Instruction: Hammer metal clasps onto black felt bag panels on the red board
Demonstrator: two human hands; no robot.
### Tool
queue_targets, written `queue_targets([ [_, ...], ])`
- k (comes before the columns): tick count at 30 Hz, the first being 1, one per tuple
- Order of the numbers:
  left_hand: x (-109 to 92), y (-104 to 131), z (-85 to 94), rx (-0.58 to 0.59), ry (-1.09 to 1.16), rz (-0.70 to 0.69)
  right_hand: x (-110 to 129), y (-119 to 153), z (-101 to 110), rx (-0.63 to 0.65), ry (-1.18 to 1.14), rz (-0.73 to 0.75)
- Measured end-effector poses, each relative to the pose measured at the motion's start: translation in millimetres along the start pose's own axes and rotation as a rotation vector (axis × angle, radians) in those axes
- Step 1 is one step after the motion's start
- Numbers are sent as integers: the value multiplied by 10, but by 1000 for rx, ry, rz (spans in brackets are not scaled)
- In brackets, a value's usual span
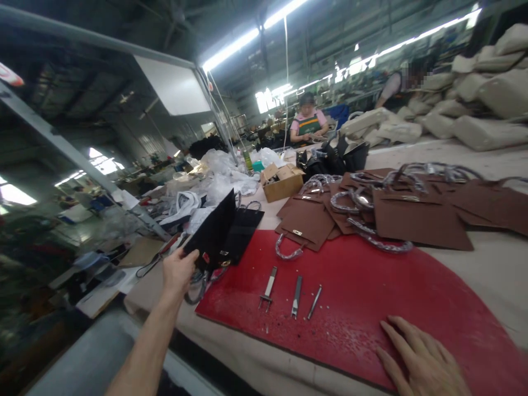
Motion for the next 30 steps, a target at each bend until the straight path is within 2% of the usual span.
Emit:
queue_targets([
  [3, -257, 392, -252, 145, 494, 230, 44, -26, 67, 26, 14, -30],
  [5, -402, 806, -540, 273, 775, 411, 59, -29, 94, 62, -15, -61],
  [6, -459, 1054, -703, 342, 841, 483, 61, -28, 104, 85, -49, -80],
  [7, -497, 1332, -878, 413, 883, 559, 54, -25, 114, 108, -98, -105],
  [10, -470, 2336, -1386, 568, 937, 926, -32, 4, 167, 114, -341, -218],
  [12, -402, 3011, -1604, 622, 850, 1108, -159, 60, 232, 58, -523, -340],
  [13, -366, 3292, -1663, 637, 779, 1145, -232, 101, 272, 27, -593, -406],
  [15, -323, 3675, -1713, 651, 677, 1110, -349, 187, 355, 5, -678, -498],
  [18, -306, 3863, -1718, 747, 573, 1021, -408, 263, 474, 55, -702, -498],
  [24, -255, 3704, -1655, 1113, 276, 1005, -237, 209, 537, 134, -511, -320],
  [27, -210, 3694, -1597, 1173, 213, 1029, -119, 165, 500, 190, -390, -239],
  [30, -196, 3723, -1563, 1159, 216, 996, -52, 137, 471, 279, -288, -196],
])
Point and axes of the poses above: each hand's wrist, its own y-axis away from the middle knuckle, its own z-axis out of the back of the hand, x = y × z, the point moved 5 cm from there along -y, towards the middle knuckle, and after that the axes turned 4 degrees about y, right-handed, at the moved point
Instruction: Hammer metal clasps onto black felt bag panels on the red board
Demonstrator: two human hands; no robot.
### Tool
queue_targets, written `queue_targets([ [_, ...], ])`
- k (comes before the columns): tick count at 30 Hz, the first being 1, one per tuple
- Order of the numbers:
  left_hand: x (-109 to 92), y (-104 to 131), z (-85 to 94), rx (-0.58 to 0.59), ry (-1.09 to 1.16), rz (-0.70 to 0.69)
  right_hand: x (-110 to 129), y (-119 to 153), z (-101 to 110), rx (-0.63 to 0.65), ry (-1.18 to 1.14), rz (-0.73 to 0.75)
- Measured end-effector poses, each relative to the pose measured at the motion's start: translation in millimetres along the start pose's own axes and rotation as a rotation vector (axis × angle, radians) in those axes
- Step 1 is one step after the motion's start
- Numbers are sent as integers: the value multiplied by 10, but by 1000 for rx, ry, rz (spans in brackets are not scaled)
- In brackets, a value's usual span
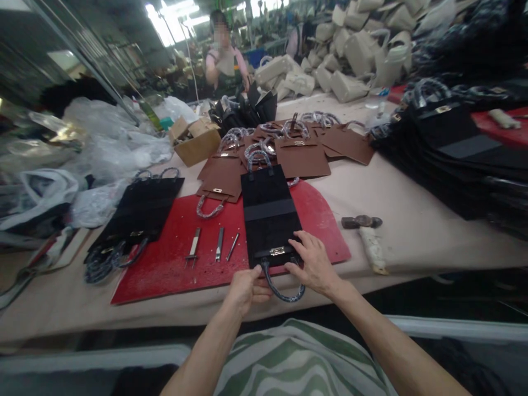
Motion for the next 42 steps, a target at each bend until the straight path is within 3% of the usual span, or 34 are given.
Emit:
queue_targets([
  [6, -14, 18, -76, 27, -97, -164, 27, -68, -11, 107, 143, -28],
  [10, 69, -33, -11, -22, -244, -246, 82, -114, -29, 110, 201, 4],
  [14, 109, -62, 70, 70, -400, -325, 145, -151, -119, 106, 209, 70],
  [17, -127, -36, 332, -44, -495, -435, 123, -158, -202, 109, 199, 93],
  [20, -565, 10, 740, -300, -614, -576, 63, -147, -251, 118, 179, 107],
  [22, -872, 27, 971, -535, -870, -645, 29, -142, -260, 124, 165, 106],
  [24, -1084, -41, 1090, -632, -1091, -593, 12, -142, -257, 129, 156, 89],
  [27, -1247, -229, 1106, -604, -1251, -466, 28, -143, -243, 143, 146, 69],
  [32, -1310, -485, 1018, -488, -1313, -369, 71, -132, -213, 166, 142, 53],
  [38, -1288, -487, 1100, -493, -1296, -428, 82, -123, -198, 148, 135, 49],
  [42, -1378, -308, 1369, -635, -1225, -541, 80, -129, -201, 110, 142, 81],
])
Point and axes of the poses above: each hand's wrist, its own y-axis away from the middle knuckle, its own z-axis out of the back of the hand, x = y × z, the point moved 5 cm from there along -y, towards the middle knuckle, and after that the axes turned 4 degrees about y, right-handed, at the moved point
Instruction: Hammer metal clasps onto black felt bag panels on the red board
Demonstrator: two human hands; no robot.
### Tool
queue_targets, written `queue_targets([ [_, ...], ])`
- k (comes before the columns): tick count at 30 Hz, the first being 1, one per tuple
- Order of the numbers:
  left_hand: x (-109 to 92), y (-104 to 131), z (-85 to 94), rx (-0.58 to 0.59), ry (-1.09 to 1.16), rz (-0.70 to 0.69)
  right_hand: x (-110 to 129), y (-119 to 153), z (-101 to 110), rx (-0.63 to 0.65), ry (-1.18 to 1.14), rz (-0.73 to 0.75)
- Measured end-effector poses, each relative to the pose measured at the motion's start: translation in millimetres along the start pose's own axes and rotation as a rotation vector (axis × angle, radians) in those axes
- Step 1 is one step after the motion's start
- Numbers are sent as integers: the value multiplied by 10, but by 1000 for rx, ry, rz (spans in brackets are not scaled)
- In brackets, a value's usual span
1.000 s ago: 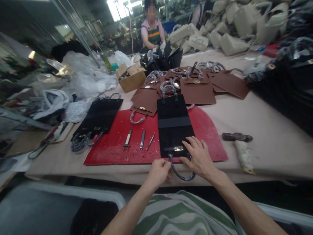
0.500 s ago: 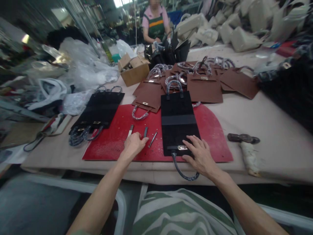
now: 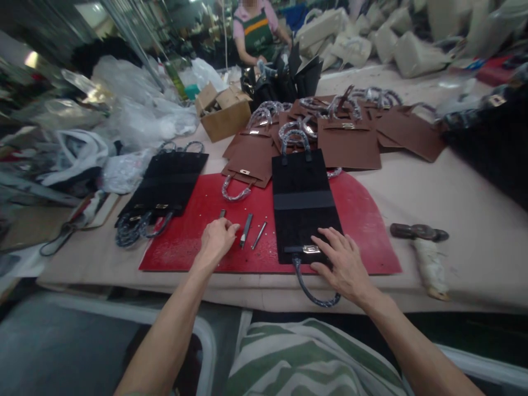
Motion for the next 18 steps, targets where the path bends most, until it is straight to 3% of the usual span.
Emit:
queue_targets([
  [3, 242, -55, 177, -73, -46, 58, -20, -12, -28, -33, 18, 27],
  [7, 464, -232, 146, 108, -75, 141, -50, -33, -69, -61, 33, 41],
  [13, 495, -343, 9, 245, 28, 145, -22, -16, -28, -9, 28, 17],
  [15, 540, -309, -17, 261, 179, 159, -6, -6, -11, 19, 17, 1],
  [18, 573, -200, -49, 238, 755, 177, 10, -2, 1, 48, -3, -26],
])
Point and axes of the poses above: each hand's wrist, its own y-axis away from the middle knuckle, its own z-axis out of the back of the hand, x = y × z, the point moved 5 cm from there along -y, towards the middle knuckle, and after that the axes turned 4 degrees about y, right-handed, at the moved point
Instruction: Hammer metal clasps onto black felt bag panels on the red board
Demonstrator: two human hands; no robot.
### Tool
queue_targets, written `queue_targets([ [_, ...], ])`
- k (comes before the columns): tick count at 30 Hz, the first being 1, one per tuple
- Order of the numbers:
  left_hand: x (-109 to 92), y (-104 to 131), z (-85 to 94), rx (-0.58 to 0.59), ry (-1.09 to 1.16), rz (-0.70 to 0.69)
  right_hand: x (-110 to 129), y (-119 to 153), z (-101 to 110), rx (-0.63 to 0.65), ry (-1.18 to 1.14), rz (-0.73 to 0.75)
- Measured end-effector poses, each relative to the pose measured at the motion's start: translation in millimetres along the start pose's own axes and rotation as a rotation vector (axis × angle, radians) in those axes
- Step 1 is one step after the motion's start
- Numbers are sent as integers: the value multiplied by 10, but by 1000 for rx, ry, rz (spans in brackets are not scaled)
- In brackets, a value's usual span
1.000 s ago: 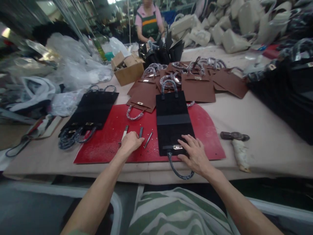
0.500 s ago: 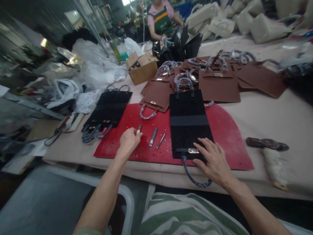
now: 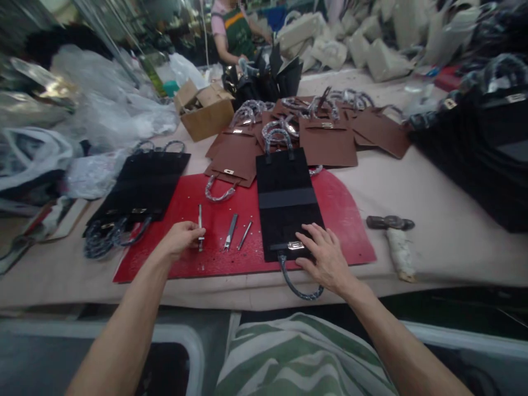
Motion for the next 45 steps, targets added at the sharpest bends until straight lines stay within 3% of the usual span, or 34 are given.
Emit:
queue_targets([
  [3, -31, 196, -161, 29, 404, -118, 14, 2, 16, 0, -15, -14],
  [6, -100, 413, -502, 32, 592, -208, 19, 5, 23, 8, -25, -19],
  [10, -123, 555, -1022, 70, 633, -276, 8, 14, 17, 32, -29, -11],
  [13, -110, 576, -1228, 54, 555, -333, -3, 18, 15, 39, -34, -2],
  [21, -266, 672, -1313, 61, 368, -508, -4, 5, 21, 41, -33, -4],
  [29, -206, 706, -1443, 124, 373, -566, 0, 1, 6, 46, -19, -5],
  [37, -293, 706, -1492, 130, 323, -646, 12, -2, 29, 49, -16, -14],
  [42, -415, 749, -1526, 93, 125, -768, 22, -10, 38, 58, -20, -27],
  [45, -447, 754, -1563, 116, 62, -770, 29, -15, 38, 61, -23, -26],
])
Point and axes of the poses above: each hand's wrist, its own y-axis away from the middle knuckle, its own z-axis out of the back of the hand, x = y × z, the point moved 5 cm from there along -y, towards the middle knuckle, and after that the axes turned 4 degrees about y, right-handed, at the moved point
